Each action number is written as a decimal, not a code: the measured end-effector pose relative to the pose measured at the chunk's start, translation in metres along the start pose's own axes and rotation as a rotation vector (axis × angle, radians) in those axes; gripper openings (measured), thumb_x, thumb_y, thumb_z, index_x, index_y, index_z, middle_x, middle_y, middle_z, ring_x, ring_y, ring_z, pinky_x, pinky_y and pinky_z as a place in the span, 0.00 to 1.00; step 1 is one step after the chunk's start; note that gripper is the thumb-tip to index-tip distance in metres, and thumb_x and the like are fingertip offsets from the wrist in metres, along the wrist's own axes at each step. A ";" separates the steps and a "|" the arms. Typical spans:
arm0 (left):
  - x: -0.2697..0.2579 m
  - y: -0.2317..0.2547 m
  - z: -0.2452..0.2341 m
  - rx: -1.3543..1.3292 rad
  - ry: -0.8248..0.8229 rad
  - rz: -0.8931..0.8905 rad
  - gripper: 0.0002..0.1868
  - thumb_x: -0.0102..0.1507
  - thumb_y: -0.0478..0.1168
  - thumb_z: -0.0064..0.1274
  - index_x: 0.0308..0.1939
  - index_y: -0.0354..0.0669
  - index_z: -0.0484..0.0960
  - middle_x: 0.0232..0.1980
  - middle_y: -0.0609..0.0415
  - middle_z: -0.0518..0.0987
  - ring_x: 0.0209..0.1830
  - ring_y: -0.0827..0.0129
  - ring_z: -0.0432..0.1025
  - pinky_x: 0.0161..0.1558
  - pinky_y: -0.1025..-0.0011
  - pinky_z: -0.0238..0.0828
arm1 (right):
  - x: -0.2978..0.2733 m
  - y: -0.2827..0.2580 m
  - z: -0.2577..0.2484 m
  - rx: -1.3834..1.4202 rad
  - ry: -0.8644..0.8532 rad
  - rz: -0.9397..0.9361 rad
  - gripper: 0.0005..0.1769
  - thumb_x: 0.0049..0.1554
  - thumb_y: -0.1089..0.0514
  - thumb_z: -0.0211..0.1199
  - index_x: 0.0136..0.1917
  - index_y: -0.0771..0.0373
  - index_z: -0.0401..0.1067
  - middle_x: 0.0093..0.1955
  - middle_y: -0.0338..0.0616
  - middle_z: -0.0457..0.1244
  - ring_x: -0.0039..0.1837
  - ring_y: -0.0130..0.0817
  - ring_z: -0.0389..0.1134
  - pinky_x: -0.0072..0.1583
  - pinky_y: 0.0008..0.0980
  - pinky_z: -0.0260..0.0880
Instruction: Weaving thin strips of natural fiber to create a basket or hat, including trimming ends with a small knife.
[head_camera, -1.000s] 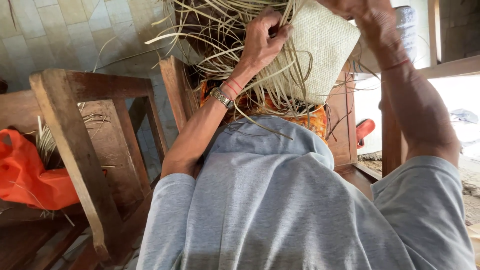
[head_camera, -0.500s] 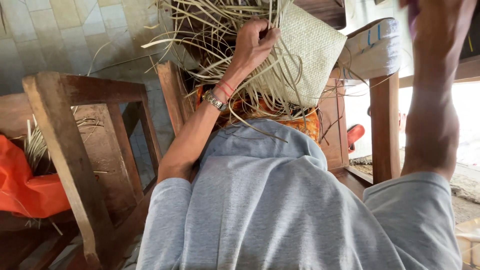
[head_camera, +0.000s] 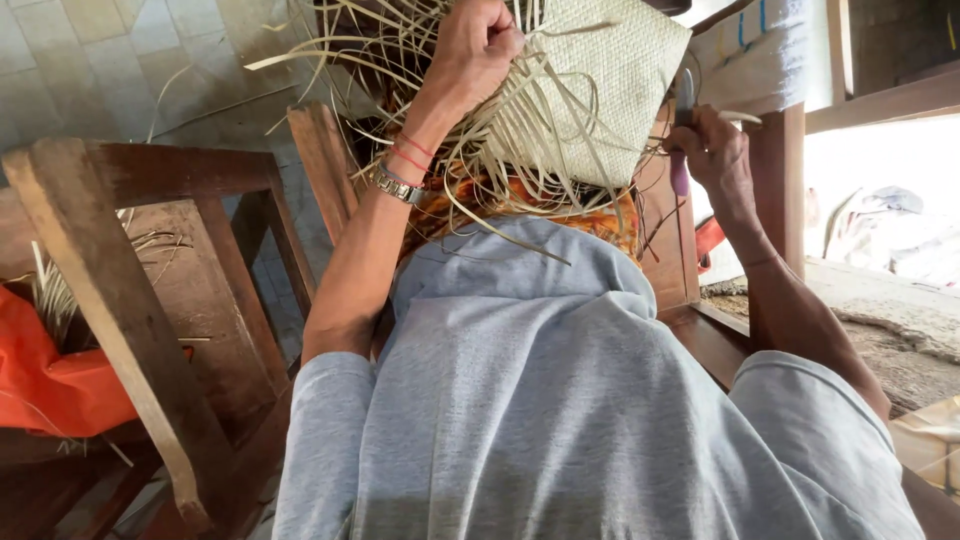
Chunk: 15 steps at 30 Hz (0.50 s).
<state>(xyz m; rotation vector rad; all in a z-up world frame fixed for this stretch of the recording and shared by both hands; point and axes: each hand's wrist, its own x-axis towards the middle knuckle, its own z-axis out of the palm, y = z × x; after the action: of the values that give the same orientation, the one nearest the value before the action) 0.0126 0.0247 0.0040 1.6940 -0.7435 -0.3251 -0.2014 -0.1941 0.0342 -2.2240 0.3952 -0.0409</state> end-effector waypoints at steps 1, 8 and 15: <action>0.001 0.002 0.000 -0.015 0.012 0.012 0.13 0.51 0.25 0.40 0.19 0.47 0.59 0.19 0.62 0.60 0.16 0.79 0.57 0.29 0.77 0.74 | 0.000 0.012 0.002 -0.029 0.039 -0.001 0.06 0.55 0.65 0.50 0.36 0.66 0.63 0.34 0.43 0.62 0.34 0.29 0.60 0.36 0.25 0.57; 0.003 -0.002 0.005 -0.042 0.003 -0.020 0.12 0.51 0.25 0.37 0.20 0.48 0.57 0.22 0.62 0.59 0.20 0.78 0.56 0.30 0.79 0.70 | -0.031 0.055 0.014 -0.187 -0.051 -0.091 0.04 0.57 0.70 0.49 0.45 0.72 0.64 0.36 0.49 0.63 0.25 0.26 0.55 0.23 0.22 0.50; 0.004 -0.005 0.006 -0.013 -0.002 -0.083 0.10 0.51 0.28 0.38 0.19 0.48 0.62 0.20 0.61 0.63 0.17 0.78 0.58 0.24 0.81 0.68 | -0.040 0.102 0.032 -0.332 -0.189 -0.005 0.08 0.56 0.63 0.47 0.35 0.63 0.59 0.25 0.40 0.58 0.24 0.29 0.56 0.26 0.28 0.50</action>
<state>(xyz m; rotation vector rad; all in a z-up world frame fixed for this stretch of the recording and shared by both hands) 0.0140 0.0182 -0.0014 1.7161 -0.6722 -0.3887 -0.2613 -0.2176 -0.0596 -2.5277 0.3085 0.2477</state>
